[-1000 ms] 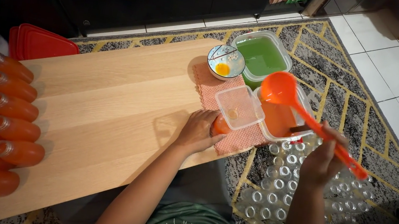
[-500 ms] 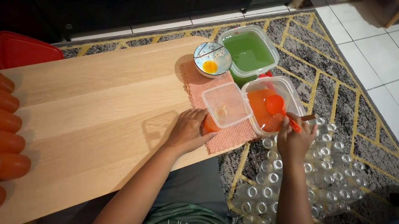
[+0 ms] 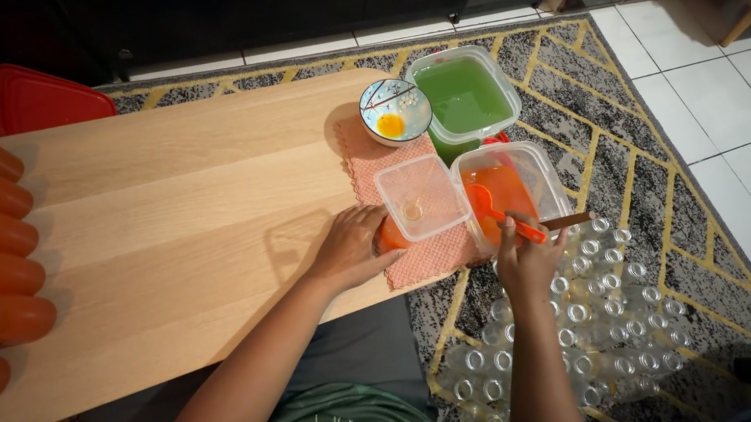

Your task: The person pours an orange liquid from a plastic container into small plastic bottles using an orange ladle. They hold each bottle steady with one hand while ladling the liquid with the other, repeating the process for multiple bottles arranged on a wooden table.

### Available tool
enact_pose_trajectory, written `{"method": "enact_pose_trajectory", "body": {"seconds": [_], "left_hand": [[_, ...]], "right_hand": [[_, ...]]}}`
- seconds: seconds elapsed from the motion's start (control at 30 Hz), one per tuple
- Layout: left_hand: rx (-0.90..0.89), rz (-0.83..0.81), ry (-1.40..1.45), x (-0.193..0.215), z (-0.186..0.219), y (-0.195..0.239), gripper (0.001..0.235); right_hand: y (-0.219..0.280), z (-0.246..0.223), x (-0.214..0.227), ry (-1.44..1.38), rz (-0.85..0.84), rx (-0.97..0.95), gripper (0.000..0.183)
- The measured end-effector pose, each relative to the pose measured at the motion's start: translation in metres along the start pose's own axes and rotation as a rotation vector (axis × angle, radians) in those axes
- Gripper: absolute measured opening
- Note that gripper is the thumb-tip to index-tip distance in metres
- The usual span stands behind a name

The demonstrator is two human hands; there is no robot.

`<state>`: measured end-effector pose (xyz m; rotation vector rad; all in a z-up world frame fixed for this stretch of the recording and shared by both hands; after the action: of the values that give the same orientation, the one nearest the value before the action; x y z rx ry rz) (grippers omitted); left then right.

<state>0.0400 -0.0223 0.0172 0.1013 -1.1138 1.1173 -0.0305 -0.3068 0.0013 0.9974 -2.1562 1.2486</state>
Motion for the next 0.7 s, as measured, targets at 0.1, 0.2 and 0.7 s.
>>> {"method": "enact_pose_trajectory", "body": {"seconds": [0.1,0.2,0.7], "left_hand": [[-0.012,0.012,-0.012,0.007,0.004,0.000,0.067],[-0.028,0.018,-0.004,0.007,0.004,-0.001,0.067],[0.000,-0.006,-0.001,0.001,0.001,-0.001,0.067]], "right_hand": [[-0.004,-0.002,0.009,-0.048,0.028,-0.012,0.020],[-0.011,-0.016,0.028,-0.104,0.070,0.025,0.018],[-0.014,-0.027,0.057,-0.465,0.126,-0.179,0.027]]}}
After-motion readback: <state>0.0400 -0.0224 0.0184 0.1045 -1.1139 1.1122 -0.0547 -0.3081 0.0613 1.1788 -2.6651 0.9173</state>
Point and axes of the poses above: each hand's wrist, its own y-axis away from the middle knuckle, its own x-axis out of the back of the hand, z = x × y, the point moved 5 cm from there along -y, towards the middle knuckle, and after that the axes turned 6 degrees about -y, right-handed, at the moved point
